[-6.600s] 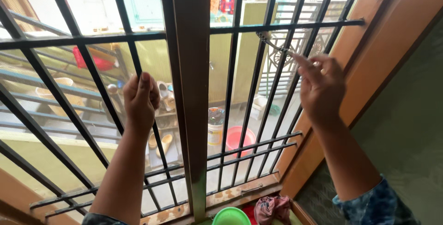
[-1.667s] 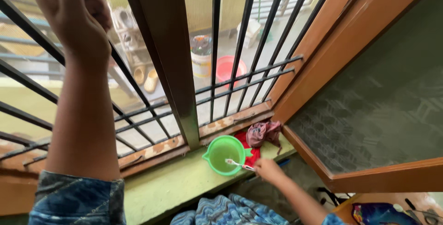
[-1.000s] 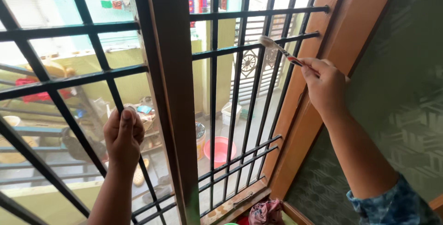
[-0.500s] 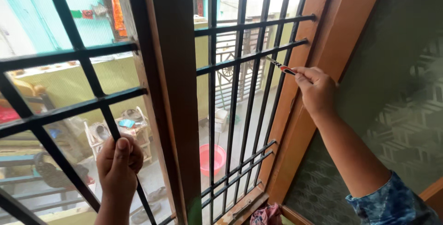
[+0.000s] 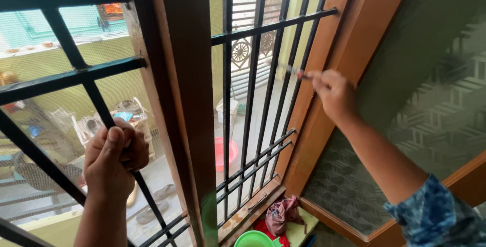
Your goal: The person cleans a metal window grill using a cloth and a brush dipped in a bucket of liquid, wiping the bars and applying the liquid to the joints.
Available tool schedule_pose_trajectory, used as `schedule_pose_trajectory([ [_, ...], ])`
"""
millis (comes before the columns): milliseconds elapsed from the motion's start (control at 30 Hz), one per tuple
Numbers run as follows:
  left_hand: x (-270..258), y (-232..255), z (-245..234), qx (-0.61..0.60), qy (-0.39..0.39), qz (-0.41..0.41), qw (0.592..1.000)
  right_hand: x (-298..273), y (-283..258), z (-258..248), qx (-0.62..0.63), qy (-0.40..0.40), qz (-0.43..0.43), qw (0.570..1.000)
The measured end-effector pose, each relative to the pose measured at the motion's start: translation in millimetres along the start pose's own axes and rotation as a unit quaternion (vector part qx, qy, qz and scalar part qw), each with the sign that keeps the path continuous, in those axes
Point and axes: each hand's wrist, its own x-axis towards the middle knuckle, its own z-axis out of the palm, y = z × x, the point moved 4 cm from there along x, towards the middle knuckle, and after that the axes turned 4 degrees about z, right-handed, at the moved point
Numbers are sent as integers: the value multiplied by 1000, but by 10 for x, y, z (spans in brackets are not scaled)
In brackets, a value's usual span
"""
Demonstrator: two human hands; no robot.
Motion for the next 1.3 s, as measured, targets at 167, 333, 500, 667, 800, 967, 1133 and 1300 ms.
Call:
schedule_pose_trajectory([
  [167,3,32,4,31,-9,-11,999,-298,-236,239,129,13,-183,975],
  [333,-6,30,27,15,-4,-14,1000,-1906,546,1128,-59,-136,74,986],
  [500,-23,-7,-27,-8,8,-21,1000,-2175,816,1230,-48,-99,113,987],
  [667,-17,-9,-16,-4,-18,-10,1000,-1977,641,1124,-178,-182,89,963],
  [800,9,10,-7,13,-22,1,1000,-1009,324,776,321,-152,83,931],
  [967,-4,-2,-14,0,-14,-17,1000,342,-266,-413,24,-12,45,999],
  [1133,-26,-11,-8,8,-13,-15,1000,51,-86,20,74,28,-32,996],
  [1300,-53,-83,-73,21,16,-18,999,-1773,719,662,-120,-132,147,973],
])
